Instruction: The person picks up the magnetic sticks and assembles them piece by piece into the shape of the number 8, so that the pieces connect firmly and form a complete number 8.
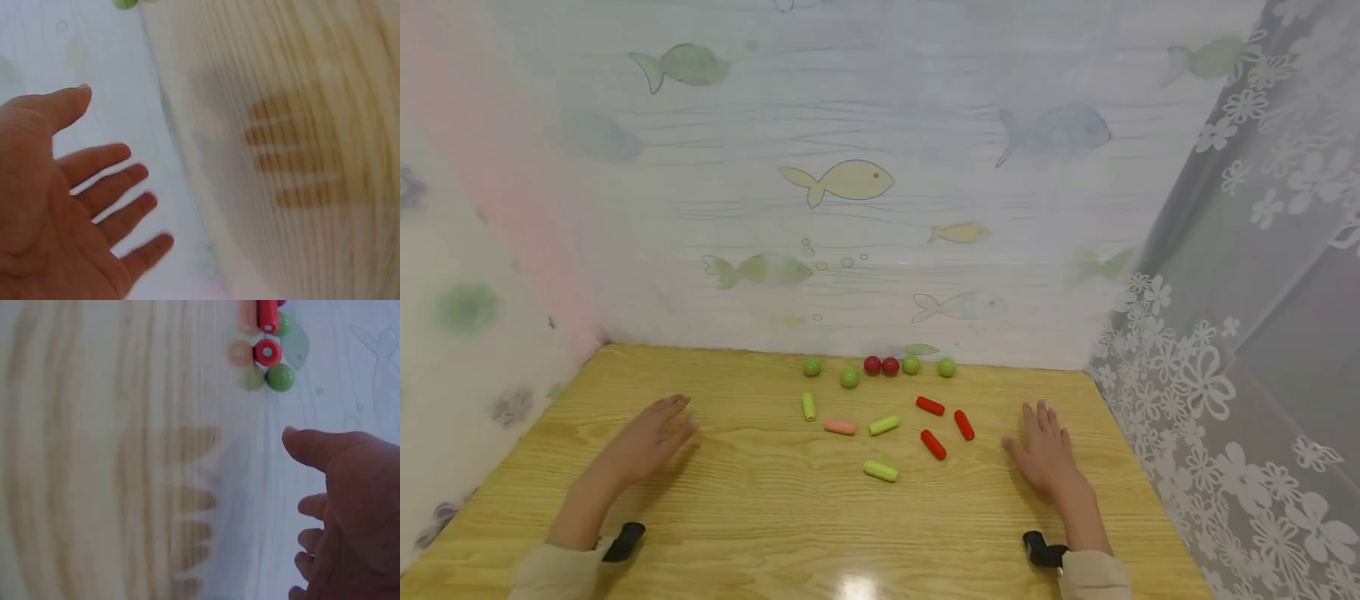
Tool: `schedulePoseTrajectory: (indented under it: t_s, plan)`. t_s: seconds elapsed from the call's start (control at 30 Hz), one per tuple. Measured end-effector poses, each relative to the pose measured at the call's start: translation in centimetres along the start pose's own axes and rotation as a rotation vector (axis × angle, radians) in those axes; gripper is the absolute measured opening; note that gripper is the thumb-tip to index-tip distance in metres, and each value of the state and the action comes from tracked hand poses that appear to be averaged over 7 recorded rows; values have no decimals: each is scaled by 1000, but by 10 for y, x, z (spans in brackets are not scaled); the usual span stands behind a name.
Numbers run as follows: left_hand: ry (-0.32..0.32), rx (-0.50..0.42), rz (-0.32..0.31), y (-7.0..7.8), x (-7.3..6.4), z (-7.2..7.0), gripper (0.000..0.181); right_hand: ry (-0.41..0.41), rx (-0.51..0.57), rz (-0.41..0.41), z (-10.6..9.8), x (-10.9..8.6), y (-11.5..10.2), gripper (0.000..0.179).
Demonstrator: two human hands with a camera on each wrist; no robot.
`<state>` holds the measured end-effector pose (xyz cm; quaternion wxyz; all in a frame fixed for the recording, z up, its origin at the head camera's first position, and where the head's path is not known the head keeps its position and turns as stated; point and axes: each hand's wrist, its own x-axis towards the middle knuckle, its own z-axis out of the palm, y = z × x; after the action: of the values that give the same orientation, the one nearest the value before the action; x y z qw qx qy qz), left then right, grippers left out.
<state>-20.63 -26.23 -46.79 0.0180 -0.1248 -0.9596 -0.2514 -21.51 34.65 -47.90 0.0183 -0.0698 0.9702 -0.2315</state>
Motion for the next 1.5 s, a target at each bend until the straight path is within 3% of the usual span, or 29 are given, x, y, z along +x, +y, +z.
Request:
schedulePoseTrajectory:
  t_s: [0.13, 0.33, 0.53, 0.8, 1.0, 1.3, 1.5]
  plan:
    - [15, -140, 37, 12, 4, 6, 50, -40, 124, -19, 1, 1, -1, 81]
    - [77, -209, 117, 28, 9, 19, 34, -50, 227, -46, 4, 3, -4, 77]
    - [59, -284, 149, 41, 13, 33, 33, -61, 298, -46, 12, 7, -8, 73]
    - [28, -316, 185, 55, 19, 47, 32, -54, 419, -86, 17, 16, -16, 65]
    - [15, -361, 192, 64, 25, 54, 32, -35, 468, -26, 19, 25, -18, 57]
    - [1, -376, 215, 77, 35, 65, 31, 97, 476, 56, 25, 44, -17, 47]
    - [-5, -385, 234, 80, 36, 72, 32, 109, 481, 78, 28, 52, -14, 45]
